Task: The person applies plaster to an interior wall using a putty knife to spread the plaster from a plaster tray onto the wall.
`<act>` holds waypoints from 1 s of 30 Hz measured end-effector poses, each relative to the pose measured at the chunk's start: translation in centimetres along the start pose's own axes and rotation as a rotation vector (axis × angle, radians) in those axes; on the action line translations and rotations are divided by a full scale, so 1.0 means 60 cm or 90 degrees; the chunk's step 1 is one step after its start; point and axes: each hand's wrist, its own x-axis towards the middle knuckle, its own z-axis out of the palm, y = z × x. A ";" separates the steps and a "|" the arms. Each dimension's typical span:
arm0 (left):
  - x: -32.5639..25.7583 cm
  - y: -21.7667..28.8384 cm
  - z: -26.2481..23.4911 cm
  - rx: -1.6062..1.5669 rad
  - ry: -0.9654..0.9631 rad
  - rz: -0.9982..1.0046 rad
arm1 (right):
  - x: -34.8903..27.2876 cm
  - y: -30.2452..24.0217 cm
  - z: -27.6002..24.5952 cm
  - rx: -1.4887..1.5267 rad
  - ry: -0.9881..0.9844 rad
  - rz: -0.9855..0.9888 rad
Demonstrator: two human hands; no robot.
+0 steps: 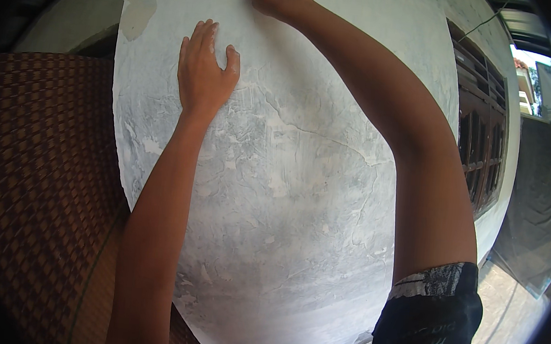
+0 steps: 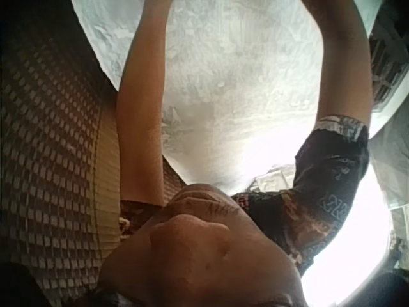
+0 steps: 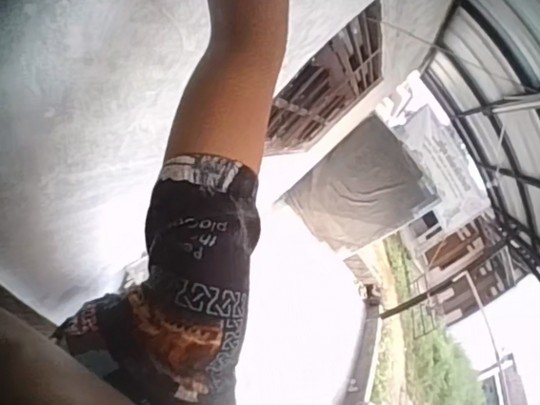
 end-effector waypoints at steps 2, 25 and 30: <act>0.000 -0.007 -0.003 0.002 -0.001 -0.003 | -0.036 -0.046 0.005 0.039 0.028 -0.097; 0.001 -0.001 0.006 -0.022 0.006 0.008 | 0.028 -0.022 0.002 0.040 0.125 -0.044; 0.006 -0.002 -0.017 -0.023 0.015 -0.007 | -0.053 -0.107 -0.026 0.000 0.027 -0.162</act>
